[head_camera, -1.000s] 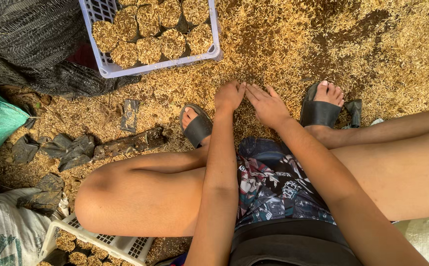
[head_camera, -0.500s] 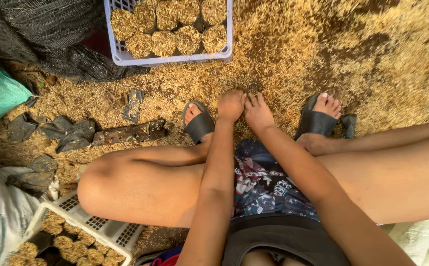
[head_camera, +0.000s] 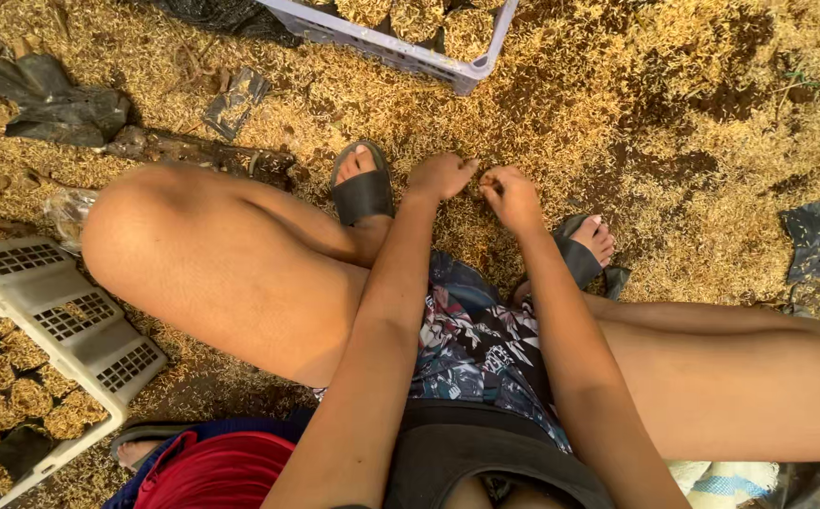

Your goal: The person scoops loose granular material from a large pile on the ground and packs it into small black mesh bags. The person ties each filled bag and places it into a nearby plastic crate. The process is repeated continuously.

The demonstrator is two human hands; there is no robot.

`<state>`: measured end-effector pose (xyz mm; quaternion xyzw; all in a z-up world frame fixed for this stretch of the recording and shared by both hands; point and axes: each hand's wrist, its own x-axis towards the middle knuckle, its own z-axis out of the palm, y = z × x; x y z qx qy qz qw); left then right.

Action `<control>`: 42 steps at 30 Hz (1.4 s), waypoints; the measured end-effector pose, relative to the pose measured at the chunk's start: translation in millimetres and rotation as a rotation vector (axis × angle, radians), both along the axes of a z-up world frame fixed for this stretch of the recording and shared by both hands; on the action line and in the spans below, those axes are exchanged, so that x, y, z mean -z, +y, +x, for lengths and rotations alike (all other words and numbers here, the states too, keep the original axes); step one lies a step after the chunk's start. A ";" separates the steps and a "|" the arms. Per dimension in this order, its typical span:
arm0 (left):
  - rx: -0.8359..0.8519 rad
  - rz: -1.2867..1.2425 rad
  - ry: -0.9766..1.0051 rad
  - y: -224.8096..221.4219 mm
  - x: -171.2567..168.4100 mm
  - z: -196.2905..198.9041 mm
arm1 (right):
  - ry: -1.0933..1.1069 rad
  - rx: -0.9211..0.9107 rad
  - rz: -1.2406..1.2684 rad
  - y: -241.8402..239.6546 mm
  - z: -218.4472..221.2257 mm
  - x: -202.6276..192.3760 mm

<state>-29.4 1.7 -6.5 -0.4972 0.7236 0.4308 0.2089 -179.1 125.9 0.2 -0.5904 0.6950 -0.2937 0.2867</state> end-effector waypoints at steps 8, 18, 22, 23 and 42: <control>0.166 -0.225 0.043 20.3 2.2 1.5 | -0.026 0.062 0.217 -14.0 16.7 12.5; 0.022 0.065 -0.048 -8.0 -6.2 1.1 | 0.017 0.016 0.241 -18.1 17.5 -3.5; -0.151 -0.187 0.162 -26.4 -10.9 11.6 | -0.173 0.119 0.102 12.3 15.3 -23.6; -0.128 -0.229 0.173 -28.6 -12.1 7.6 | -0.151 0.188 0.050 15.7 15.3 -26.7; 0.192 -0.428 0.326 -10.5 18.8 -11.3 | 0.607 -0.200 0.225 10.8 30.0 -13.1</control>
